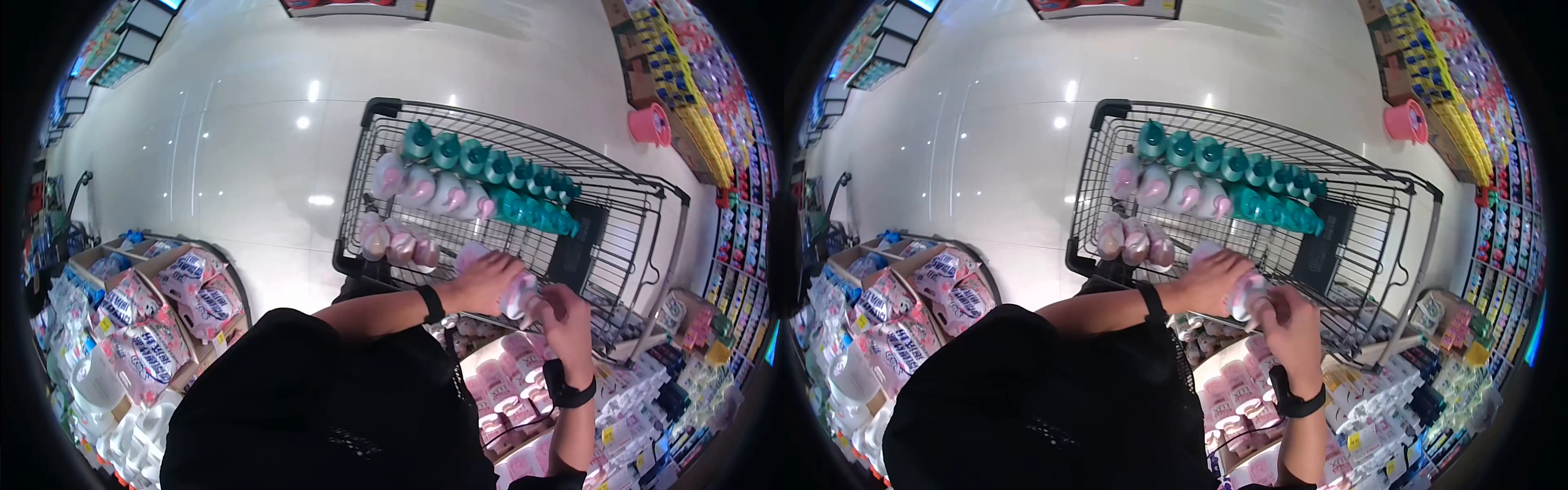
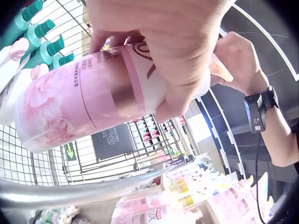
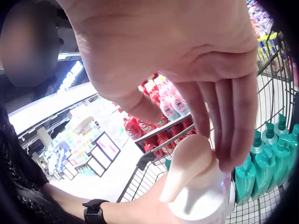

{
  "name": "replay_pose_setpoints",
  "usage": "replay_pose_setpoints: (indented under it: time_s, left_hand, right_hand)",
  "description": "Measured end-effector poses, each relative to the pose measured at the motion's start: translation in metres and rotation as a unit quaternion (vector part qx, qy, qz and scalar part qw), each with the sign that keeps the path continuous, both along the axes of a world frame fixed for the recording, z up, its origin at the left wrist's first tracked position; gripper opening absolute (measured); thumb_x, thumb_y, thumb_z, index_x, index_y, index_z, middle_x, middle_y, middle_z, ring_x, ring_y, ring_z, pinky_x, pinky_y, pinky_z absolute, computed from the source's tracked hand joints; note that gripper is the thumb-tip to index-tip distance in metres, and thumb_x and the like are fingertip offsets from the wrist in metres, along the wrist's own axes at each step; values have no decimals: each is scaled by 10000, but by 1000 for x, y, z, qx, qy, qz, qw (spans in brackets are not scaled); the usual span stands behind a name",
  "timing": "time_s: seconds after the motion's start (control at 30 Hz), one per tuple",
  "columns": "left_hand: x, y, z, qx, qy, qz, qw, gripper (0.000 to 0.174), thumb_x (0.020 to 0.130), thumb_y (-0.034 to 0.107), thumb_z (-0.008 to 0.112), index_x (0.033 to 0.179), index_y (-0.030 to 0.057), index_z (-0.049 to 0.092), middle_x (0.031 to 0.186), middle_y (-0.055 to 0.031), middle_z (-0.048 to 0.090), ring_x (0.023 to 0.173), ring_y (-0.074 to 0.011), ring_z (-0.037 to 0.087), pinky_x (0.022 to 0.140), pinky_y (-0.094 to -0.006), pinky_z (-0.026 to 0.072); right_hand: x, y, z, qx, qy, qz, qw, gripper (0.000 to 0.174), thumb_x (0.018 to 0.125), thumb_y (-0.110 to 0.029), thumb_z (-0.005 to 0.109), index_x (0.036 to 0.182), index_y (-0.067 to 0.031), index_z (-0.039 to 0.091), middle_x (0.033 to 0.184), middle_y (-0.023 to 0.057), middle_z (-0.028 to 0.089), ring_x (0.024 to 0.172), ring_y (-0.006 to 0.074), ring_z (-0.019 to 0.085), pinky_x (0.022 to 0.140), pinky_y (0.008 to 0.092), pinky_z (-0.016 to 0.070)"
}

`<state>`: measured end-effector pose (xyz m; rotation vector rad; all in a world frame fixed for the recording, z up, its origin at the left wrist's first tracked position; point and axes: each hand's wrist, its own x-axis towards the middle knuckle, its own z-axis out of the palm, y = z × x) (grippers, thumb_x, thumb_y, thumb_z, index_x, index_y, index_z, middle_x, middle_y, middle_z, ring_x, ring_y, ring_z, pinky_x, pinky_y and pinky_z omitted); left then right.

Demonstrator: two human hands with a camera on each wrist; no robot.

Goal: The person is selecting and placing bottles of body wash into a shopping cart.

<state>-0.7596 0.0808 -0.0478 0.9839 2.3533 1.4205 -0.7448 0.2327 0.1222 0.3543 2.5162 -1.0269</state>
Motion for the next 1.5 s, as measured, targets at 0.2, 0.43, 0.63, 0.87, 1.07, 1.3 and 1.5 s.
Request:
replay_pose_setpoints:
  time_s: [0.2, 0.43, 0.63, 0.87, 1.07, 1.3, 1.5]
  left_hand:
    - [11, 1, 4, 1, -52, 22, 998, 820, 532, 132, 805, 1262, -9, 458, 1209, -198, 549, 1155, -381, 542, 995, -440, 466]
    - [22, -38, -7, -10, -35, 43, 998, 828, 539, 137, 805, 1273, -15, 453, 1218, -195, 543, 1173, -379, 531, 1006, -446, 458]
    - [20, -25, -1, 1, -45, 16, 999, 778, 571, 158, 791, 1251, -21, 457, 1218, -202, 538, 1185, -385, 526, 1017, -447, 452]
    - [13, -17, -1, 22, -49, -32, 998, 723, 604, 164, 762, 1236, -20, 464, 1192, -196, 550, 1170, -380, 539, 1012, -444, 454]
    - [-11, -38, -15, 60, -137, -100, 984, 750, 676, 165, 800, 1338, 72, 459, 1287, -152, 553, 1224, -347, 539, 1008, -430, 469]
    - [-37, -91, -21, -47, -197, 39, 978, 505, 768, 83, 691, 1255, 82, 557, 1157, -129, 662, 1069, -328, 643, 909, -413, 518]
    - [-56, -137, 10, -5, -175, 144, 974, 222, 848, 47, 621, 1066, 38, 655, 1029, -100, 709, 965, -286, 685, 841, -373, 530]
  right_hand:
    - [9, -4, -28, 155, -127, 63, 978, 522, 826, -455, 718, 760, 61, 673, 675, 261, 636, 674, 443, 648, 640, 482, 507]
    - [8, -40, -44, 182, -118, 95, 972, 544, 835, -486, 693, 666, 30, 656, 625, 239, 621, 656, 427, 646, 625, 474, 502]
    - [12, -28, -34, 164, -113, 63, 978, 519, 828, -471, 703, 642, 11, 656, 595, 213, 611, 614, 405, 633, 592, 467, 487]
    - [26, -16, -40, 166, -105, 10, 980, 509, 822, -462, 719, 642, 8, 645, 600, 214, 607, 603, 408, 624, 582, 471, 478]
    - [32, -11, -48, 138, -50, -7, 989, 471, 814, -436, 737, 654, -3, 642, 576, 190, 595, 563, 390, 613, 545, 452, 468]
    - [22, -11, -71, 167, -69, 52, 982, 477, 820, -454, 709, 663, -6, 663, 594, 188, 621, 589, 373, 639, 567, 440, 487]
    - [2, -30, -106, 218, -71, 141, 963, 528, 820, -513, 662, 644, -17, 698, 659, 234, 655, 676, 397, 677, 653, 476, 544]
